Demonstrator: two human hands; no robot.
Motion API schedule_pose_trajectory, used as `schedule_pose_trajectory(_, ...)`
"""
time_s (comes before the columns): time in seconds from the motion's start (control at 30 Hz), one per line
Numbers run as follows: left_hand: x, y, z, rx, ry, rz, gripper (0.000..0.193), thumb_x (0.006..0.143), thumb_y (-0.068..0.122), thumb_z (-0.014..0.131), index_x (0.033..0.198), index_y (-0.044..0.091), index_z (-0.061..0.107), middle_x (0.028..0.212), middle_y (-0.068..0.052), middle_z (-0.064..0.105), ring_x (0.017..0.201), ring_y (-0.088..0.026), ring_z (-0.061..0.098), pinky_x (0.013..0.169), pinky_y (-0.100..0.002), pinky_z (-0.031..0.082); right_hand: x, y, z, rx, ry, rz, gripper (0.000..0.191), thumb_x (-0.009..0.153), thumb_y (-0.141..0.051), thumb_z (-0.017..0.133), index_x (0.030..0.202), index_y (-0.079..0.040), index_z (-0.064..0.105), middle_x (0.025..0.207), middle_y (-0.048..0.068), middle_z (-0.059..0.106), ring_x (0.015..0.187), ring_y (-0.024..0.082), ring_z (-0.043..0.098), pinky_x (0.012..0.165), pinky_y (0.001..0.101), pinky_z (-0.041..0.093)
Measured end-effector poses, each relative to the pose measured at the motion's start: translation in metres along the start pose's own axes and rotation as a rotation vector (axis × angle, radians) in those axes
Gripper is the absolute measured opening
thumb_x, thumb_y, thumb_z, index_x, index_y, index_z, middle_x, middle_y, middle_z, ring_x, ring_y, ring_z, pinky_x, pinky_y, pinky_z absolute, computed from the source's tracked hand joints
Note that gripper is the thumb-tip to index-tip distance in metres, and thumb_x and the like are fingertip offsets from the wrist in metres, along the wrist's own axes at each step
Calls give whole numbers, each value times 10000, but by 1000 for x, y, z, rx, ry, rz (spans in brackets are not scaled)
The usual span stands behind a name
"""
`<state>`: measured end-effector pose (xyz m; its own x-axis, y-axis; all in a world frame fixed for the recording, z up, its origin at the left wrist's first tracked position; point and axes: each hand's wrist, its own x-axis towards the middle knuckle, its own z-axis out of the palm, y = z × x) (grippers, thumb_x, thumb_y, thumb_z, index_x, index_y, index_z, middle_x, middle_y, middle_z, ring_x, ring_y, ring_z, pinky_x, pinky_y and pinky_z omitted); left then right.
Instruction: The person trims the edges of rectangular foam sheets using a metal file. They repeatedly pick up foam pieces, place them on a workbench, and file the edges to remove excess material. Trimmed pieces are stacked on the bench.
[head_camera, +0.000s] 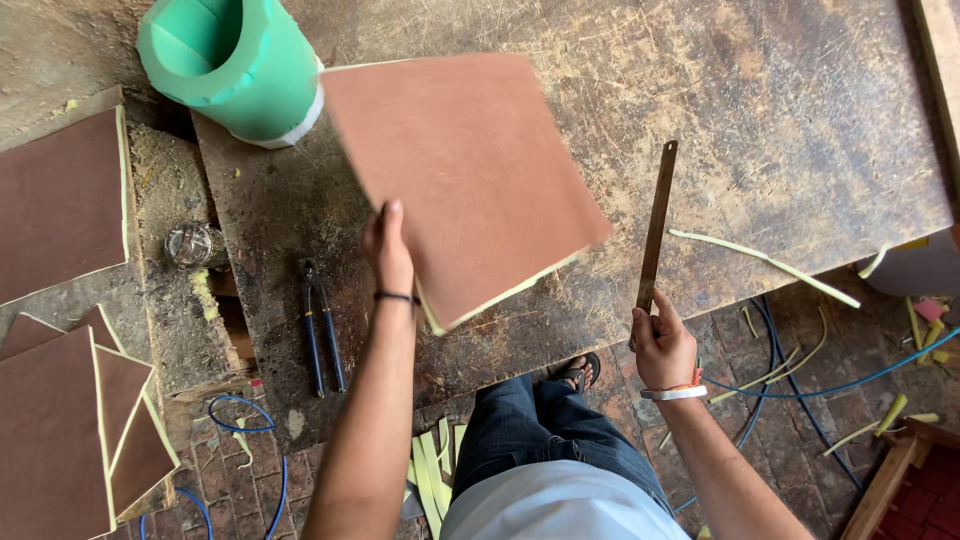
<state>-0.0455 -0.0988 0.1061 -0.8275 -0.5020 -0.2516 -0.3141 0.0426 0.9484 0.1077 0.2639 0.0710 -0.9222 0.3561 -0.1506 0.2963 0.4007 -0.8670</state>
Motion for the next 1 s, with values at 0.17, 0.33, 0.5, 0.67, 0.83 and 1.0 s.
schedule_pose_trajectory(0.17, -93, -66, 31, -81, -92, -239, 428, 1034, 410, 610, 976, -8, 683, 668, -78, 648, 534, -150, 637, 455, -302, 526, 14, -5, -3, -47, -69, 11, 457, 982, -157, 673, 1425, -85, 589, 679, 56, 685, 588, 68, 594, 520, 275, 476)
schedule_pose_trajectory(0.33, -146, -130, 66, -48, -598, -890, 347, 1006, 361, 605, 1022, 32, 717, 712, -49, 702, 553, -129, 668, 491, -273, 532, 19, 7, -1, -294, -129, -26, 448, 962, -221, 691, 1397, -139, 622, 693, 124, 717, 544, 161, 669, 526, 350, 513)
schedule_pose_trajectory(0.5, -105, -125, 111, 643, -565, 316, 285, 942, 323, 657, 1123, 124, 751, 1031, -64, 787, 922, -201, 768, 755, -337, 615, 50, 21, -4, -520, -128, -399, 356, 991, -316, 652, 1342, -261, 681, 662, 87, 707, 541, 231, 668, 490, 387, 528)
schedule_pose_trajectory(0.67, -21, -75, 197, 1200, -586, 388, 1067, 869, 707, 651, 1615, 122, 161, 1695, -158, 20, 1557, -355, 68, 1231, -608, 86, 120, 16, 5, -825, -236, -458, 307, 1051, -399, 593, 1351, -396, 658, 574, 50, 676, 444, 194, 616, 403, 353, 484)
schedule_pose_trajectory(0.83, -17, -46, 219, 1317, -675, 205, 1385, 731, 837, 670, 1634, 140, -116, 1707, -117, -203, 1575, -331, -183, 1207, -674, -98, 182, 4, 27, -877, -385, -542, 362, 1064, -364, 545, 1421, -380, 600, 665, 6, 712, 427, 157, 584, 368, 323, 453)
schedule_pose_trajectory(1.0, -21, -34, 218, 1361, -713, 139, 1470, 658, 881, 682, 1631, 151, -144, 1709, -116, -227, 1572, -335, -208, 1211, -660, -113, 210, -8, 63, -964, -476, -563, 404, 1034, -373, 551, 1437, -368, 575, 656, 8, 707, 464, 143, 592, 396, 301, 458)
